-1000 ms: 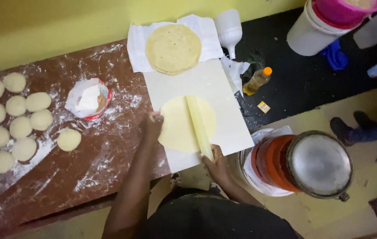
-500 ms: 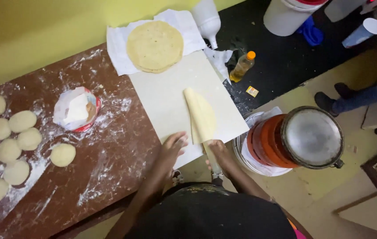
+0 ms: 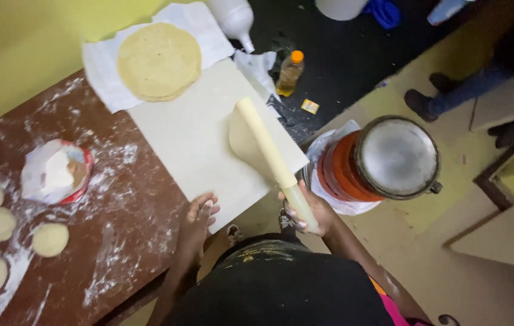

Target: The person rolls dough balls into flat circles using a rolling pin on a floured surface. They then transfer the flattened dough to a hot griddle to cook, flipping it once before removing it and stacking it with other cooked tortillas.

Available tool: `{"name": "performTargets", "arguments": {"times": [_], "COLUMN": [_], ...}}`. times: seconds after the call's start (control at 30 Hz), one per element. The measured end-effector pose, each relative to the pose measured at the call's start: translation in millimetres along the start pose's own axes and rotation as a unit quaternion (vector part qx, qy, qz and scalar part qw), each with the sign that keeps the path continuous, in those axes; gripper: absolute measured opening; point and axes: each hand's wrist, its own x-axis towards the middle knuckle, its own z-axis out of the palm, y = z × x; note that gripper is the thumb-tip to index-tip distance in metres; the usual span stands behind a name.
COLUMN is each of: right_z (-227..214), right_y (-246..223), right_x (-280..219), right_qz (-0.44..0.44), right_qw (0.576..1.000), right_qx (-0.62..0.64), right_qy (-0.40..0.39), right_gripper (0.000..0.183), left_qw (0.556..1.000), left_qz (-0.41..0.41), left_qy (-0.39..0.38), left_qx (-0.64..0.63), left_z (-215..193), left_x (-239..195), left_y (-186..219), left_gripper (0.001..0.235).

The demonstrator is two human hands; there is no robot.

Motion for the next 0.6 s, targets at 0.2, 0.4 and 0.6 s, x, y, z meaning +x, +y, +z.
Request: {"name": "performTargets", "arguments": {"times": [0.2, 0.4, 0.6], "right_z": [-59, -151, -134], "right_y": [10, 13, -49], "right_x": [-68, -174, -226], "right_qz": [-0.082, -0.207, -0.249], "right_qw": [0.995, 0.949, 0.736], "right_qx": [0.035, 0.028, -0.263], "right_qy": [0.036, 0.235, 0.572], "right_gripper": [0.075, 0.073, 0.053], "left_qw": [0.999, 0.994, 0.992], "left_qz": [0.007, -0.001, -0.006], "left_qy": [-0.046, -0.071, -0.082], "left_qx": [0.028, 0.082, 0.098], "left_z": [39, 78, 86], "left_x": [26, 38, 52], "left_y": [16, 26, 17], "left_gripper": [0.041, 0.042, 0.044]}}
